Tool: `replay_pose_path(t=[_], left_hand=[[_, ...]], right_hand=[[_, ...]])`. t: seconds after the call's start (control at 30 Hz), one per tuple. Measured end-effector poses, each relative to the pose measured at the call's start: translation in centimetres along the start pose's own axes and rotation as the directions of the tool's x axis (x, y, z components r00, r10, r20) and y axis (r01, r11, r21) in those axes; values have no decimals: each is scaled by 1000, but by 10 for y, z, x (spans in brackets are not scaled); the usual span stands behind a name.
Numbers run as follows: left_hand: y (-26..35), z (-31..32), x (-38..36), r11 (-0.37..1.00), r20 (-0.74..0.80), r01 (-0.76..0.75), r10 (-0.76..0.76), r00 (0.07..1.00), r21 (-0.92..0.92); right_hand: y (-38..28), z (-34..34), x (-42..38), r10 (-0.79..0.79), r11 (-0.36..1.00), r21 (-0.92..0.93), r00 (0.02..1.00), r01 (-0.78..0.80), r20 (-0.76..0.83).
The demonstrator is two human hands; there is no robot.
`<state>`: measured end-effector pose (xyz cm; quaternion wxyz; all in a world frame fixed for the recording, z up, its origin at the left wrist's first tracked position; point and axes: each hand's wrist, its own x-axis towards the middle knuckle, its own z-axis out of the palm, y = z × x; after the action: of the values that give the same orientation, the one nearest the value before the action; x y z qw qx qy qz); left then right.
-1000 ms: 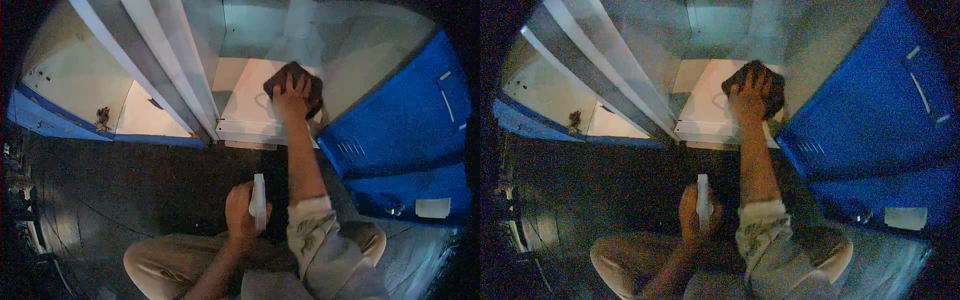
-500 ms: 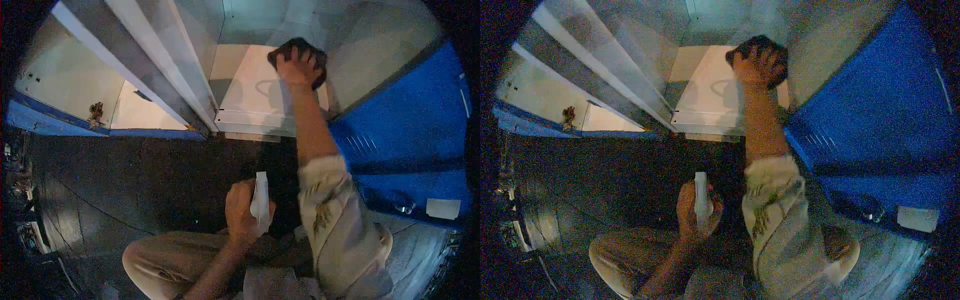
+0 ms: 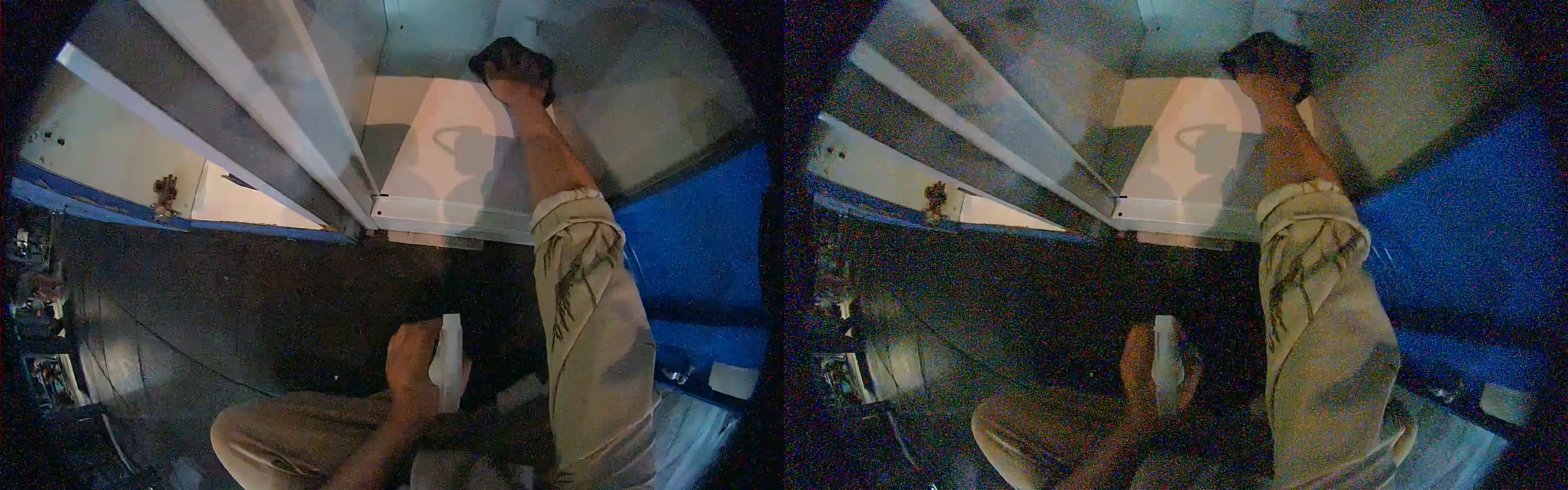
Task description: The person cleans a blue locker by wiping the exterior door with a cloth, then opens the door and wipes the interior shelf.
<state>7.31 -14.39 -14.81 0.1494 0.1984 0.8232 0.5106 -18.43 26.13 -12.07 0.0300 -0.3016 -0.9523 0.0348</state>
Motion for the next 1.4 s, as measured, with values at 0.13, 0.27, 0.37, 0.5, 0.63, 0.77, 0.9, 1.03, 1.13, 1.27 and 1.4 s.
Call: replay_pose_path(t=[0.13, 0.27, 0.37, 0.5, 0.63, 0.77, 0.9, 1.03, 1.13, 1.27, 1.4], left_hand=[[8, -3, 6, 993, -93, -27, 16, 996, -111], [9, 2, 4, 840, 32, 268, -288, 957, -472], [6, 2, 4, 835, 42, 246, -259, 965, -492], [26, -15, 12, 934, -42, -311, 323, 945, 173], [18, -9, 8, 979, -59, -204, 205, 977, 29], [14, -4, 3, 994, -42, -67, 64, 997, -82], [25, -13, 10, 918, 20, -284, 290, 957, 276], [-3, 5, 0, 977, 35, 120, -116, 993, -175], [5, 3, 3, 967, -4, 138, -142, 990, -213], [15, -6, 5, 994, -56, -56, 62, 997, 94], [18, -8, 10, 948, -51, -264, 277, 960, 178]], right_hand=[[-15, 25, -30, 172, 984, 71, 970, -162, -170], [-42, 9, -106, 243, 970, 24, 967, -242, -79], [-49, 19, -176, 207, 978, 57, 957, -200, -204], [-70, 14, -243, 254, 962, 157, 946, -225, -201], [-79, 14, -229, 263, 961, 133, 951, -242, -164], [-68, 22, -175, 116, 987, 135, 971, -89, -211], [-67, 11, -101, 128, 980, 160, 989, -114, -78], [-70, 36, -42, 154, 985, 115, 961, -131, -229], [-67, 25, -18, 100, 995, -10, 983, -103, -153], [-56, 22, -3, -11, 998, 67, 995, 18, -100], [-56, 32, -15, 25, 999, 39, 977, -17, -213]])
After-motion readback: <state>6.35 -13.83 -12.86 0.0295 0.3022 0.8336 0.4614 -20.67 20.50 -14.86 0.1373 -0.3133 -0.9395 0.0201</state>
